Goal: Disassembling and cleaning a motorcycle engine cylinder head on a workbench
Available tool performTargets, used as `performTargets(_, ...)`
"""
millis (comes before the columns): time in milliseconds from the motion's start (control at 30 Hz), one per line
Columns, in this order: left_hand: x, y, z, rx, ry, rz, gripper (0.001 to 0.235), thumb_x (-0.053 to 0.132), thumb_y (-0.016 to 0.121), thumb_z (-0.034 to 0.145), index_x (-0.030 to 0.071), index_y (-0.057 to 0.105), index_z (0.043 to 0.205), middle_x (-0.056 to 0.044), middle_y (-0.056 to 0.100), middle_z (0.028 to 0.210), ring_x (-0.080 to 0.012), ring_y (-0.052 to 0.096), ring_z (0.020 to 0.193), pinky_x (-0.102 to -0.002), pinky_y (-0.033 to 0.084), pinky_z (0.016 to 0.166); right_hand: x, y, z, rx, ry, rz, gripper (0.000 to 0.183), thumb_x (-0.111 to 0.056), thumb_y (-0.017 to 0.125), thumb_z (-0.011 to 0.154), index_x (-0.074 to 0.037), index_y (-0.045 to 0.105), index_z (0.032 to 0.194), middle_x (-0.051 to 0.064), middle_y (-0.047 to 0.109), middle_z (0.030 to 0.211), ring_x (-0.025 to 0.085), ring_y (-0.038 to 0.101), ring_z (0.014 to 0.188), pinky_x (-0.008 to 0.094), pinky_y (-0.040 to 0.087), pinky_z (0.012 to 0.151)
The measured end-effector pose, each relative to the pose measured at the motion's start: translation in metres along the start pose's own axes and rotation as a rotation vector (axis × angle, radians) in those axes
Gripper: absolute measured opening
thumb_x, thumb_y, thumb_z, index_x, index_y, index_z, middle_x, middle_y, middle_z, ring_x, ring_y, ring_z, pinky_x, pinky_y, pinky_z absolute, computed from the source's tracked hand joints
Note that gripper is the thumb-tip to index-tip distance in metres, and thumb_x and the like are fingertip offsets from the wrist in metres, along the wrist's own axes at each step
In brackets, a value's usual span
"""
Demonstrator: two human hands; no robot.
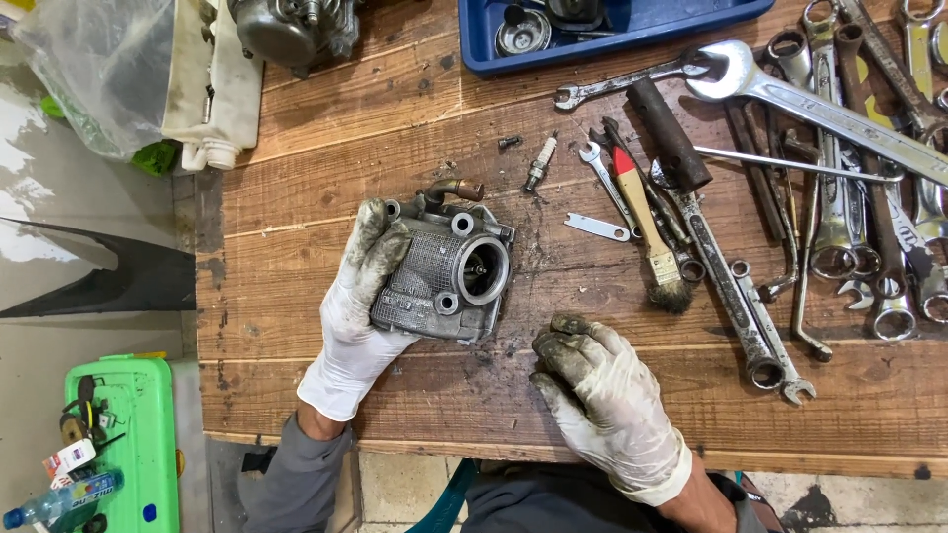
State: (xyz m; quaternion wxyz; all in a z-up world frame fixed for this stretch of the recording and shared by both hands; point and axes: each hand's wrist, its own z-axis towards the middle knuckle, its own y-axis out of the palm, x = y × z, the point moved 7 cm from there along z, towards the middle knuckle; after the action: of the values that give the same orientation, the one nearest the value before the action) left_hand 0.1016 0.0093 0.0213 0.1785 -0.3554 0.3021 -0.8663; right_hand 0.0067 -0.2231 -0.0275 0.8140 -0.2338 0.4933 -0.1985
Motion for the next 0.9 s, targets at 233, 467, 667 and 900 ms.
performTargets(233, 0.008, 0.003, 0.003, 0.05, -0.058, -0.089, 0.077, 0.023, 0.095, 0.081, 0.002, 0.054, 0.144, -0.028, 0.037, 0.162, -0.0461, 0.046, 0.152, -0.052, 0.042, 0.132, 0.004, 0.003, -0.002, -0.013, 0.009, -0.007, 0.031, -0.022, 0.073, 0.091, -0.011, 0.068, 0.12, 0.008, 0.071, 0.123, 0.032, 0.065, 0.118, 0.043, 0.051, 0.103)
performTargets(467, 0.006, 0.003, 0.001, 0.072, -0.072, -0.08, 0.063, 0.016, 0.087, 0.091, 0.003, 0.054, 0.143, -0.026, 0.039, 0.161, -0.0445, 0.045, 0.153, -0.054, 0.039, 0.134, 0.004, 0.004, -0.003, -0.002, 0.007, 0.001, 0.03, -0.021, 0.071, 0.093, -0.011, 0.067, 0.121, 0.009, 0.071, 0.122, 0.033, 0.064, 0.12, 0.043, 0.052, 0.104)
performTargets(667, 0.001, 0.003, 0.0, -0.04, -0.092, -0.094, 0.076, 0.021, 0.09, 0.087, 0.005, 0.049, 0.148, -0.027, 0.032, 0.165, -0.0443, 0.038, 0.158, -0.052, 0.035, 0.135, 0.005, 0.004, -0.003, -0.008, 0.012, -0.017, 0.03, -0.022, 0.071, 0.093, -0.012, 0.067, 0.121, 0.008, 0.071, 0.122, 0.033, 0.064, 0.12, 0.043, 0.051, 0.104)
performTargets(900, -0.002, 0.0, 0.002, -0.134, -0.108, -0.115, 0.069, 0.018, 0.083, 0.094, 0.007, 0.047, 0.151, -0.025, 0.029, 0.168, -0.0415, 0.032, 0.161, -0.05, 0.028, 0.137, 0.001, 0.001, -0.001, -0.014, 0.005, 0.01, 0.03, -0.023, 0.069, 0.094, -0.012, 0.067, 0.122, 0.008, 0.072, 0.123, 0.032, 0.064, 0.122, 0.043, 0.049, 0.106)
